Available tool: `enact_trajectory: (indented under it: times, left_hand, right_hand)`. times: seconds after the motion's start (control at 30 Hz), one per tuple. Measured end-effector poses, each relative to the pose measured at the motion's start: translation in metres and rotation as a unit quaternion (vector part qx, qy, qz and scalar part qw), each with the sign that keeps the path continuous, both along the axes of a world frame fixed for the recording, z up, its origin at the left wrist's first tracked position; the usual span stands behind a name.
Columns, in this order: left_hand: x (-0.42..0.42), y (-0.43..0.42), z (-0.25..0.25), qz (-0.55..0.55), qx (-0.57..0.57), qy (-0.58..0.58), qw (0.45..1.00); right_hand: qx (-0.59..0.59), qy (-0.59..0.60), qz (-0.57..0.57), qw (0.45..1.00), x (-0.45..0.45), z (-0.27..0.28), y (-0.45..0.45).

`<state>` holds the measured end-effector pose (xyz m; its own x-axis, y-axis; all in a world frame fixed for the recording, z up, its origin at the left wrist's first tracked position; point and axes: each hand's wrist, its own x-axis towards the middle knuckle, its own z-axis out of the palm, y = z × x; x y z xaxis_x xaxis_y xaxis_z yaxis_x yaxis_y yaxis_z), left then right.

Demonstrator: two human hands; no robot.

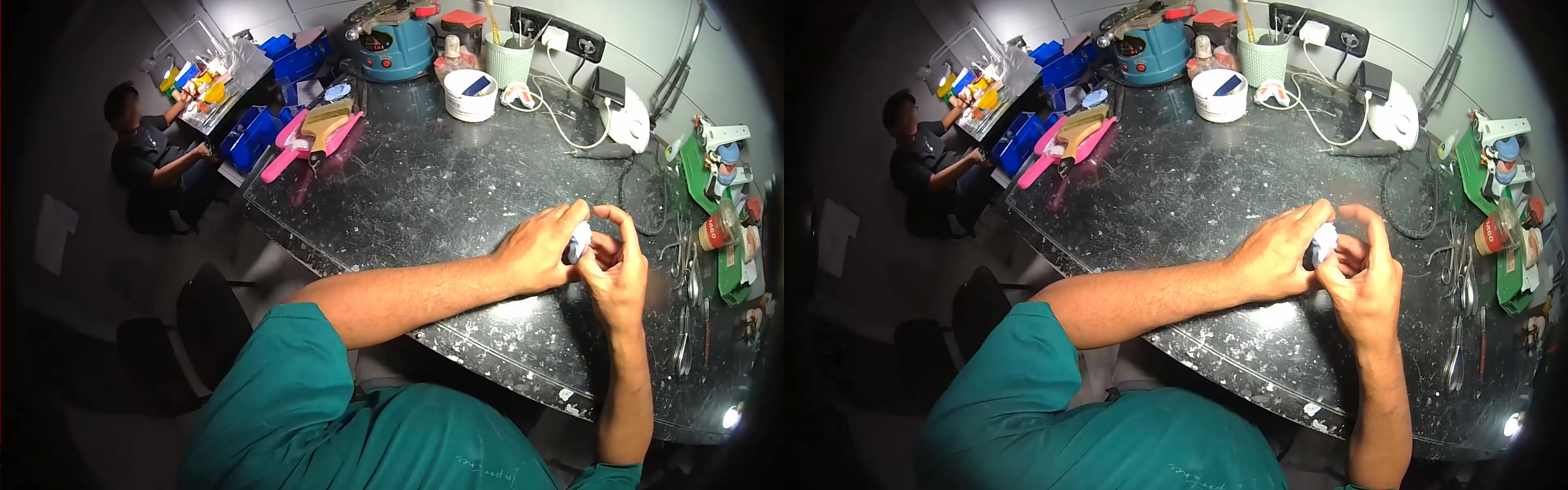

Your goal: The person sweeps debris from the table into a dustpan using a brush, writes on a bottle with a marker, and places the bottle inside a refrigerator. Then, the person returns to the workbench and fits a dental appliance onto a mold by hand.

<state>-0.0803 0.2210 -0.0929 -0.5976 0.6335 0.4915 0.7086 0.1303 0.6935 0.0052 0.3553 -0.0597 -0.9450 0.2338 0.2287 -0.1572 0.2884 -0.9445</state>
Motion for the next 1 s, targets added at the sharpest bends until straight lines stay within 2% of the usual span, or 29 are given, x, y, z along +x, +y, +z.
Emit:
enact_trajectory:
  times: [0.2, 0.23, 0.27, 0.3, 0.33, 0.43, 0.8, 0.9, 1.0]
  left_hand:
    - [0.002, 0.001, 0.002, -0.003, 0.011, -0.046, 0.999]
    - [0.004, -0.001, 0.01, 0.002, -0.03, -0.076, 0.997]
    - [0.002, 0.003, 0.001, -0.002, -0.009, -0.051, 0.999]
    - [0.005, 0.003, 0.007, -0.001, -0.041, -0.101, 0.994]
    - [0.002, 0.005, 0.0, -0.017, -0.021, -0.09, 0.996]
    - [0.005, 0.005, 0.004, 0.02, -0.058, -0.057, 0.996]
    - [0.005, 0.004, 0.006, 0.014, -0.046, -0.035, 0.998]
    - [0.005, 0.003, 0.004, 0.009, -0.047, -0.033, 0.998]
    - [0.005, 0.001, 0.005, 0.009, -0.047, -0.037, 0.998]
  right_hand:
    - [-0.021, -0.001, 0.002, 1.0, -0.002, 0.003, -0.002]
    - [-0.011, -0.008, -0.007, 1.0, 0.001, 0.003, -0.001]
    - [-0.016, -0.011, -0.001, 1.0, 0.002, 0.003, 0.0]
    - [-0.022, -0.013, 0.004, 1.0, 0.004, 0.001, 0.002]
    - [-0.001, -0.018, -0.006, 1.0, 0.006, 0.0, 0.005]
    - [0.057, -0.003, -0.008, 0.998, 0.005, 0.007, 0.005]
    - [0.125, 0.029, -0.004, 0.992, 0.006, 0.004, 0.007]
    - [0.108, 0.053, -0.008, 0.993, 0.004, 0.0, 0.007]
    - [0.117, -0.012, 0.007, 0.993, 0.007, 0.006, 0.009]
